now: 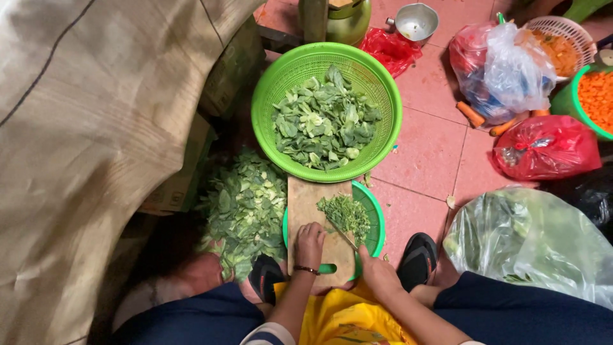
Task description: Chopping leafy green vegetables on a wooden cutting board.
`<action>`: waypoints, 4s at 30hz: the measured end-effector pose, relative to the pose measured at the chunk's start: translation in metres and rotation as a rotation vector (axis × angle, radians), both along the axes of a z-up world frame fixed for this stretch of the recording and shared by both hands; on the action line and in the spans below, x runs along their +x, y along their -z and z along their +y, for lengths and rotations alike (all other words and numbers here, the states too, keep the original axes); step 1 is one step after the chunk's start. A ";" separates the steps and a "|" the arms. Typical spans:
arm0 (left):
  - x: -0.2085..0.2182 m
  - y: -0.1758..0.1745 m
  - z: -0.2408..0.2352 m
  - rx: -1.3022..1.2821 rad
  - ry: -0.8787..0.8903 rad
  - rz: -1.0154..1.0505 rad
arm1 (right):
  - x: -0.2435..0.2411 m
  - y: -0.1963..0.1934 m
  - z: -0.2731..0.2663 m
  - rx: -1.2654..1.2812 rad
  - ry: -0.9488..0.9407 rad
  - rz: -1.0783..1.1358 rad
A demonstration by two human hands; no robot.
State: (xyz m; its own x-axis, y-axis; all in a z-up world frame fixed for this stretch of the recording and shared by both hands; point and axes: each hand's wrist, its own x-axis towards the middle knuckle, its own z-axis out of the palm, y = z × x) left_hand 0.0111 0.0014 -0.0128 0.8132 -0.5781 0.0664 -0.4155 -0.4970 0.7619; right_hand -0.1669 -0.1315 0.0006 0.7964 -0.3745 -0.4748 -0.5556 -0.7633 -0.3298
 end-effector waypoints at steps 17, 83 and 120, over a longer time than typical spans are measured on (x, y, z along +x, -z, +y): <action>-0.013 -0.011 -0.001 0.038 -0.006 -0.218 | 0.029 -0.024 0.009 0.070 -0.039 0.103; -0.013 0.002 0.009 0.236 -0.117 -0.129 | 0.026 -0.040 0.030 0.042 -0.065 0.177; 0.004 -0.005 -0.035 -0.237 0.031 0.003 | -0.067 -0.186 -0.146 0.147 0.107 0.119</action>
State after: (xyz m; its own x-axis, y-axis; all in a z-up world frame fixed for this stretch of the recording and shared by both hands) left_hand 0.0150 -0.0333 -0.0077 0.7959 -0.5712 0.2006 -0.4251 -0.2915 0.8569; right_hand -0.2341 -0.2777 0.1864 0.6905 -0.3740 -0.6191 -0.6728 -0.6463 -0.3600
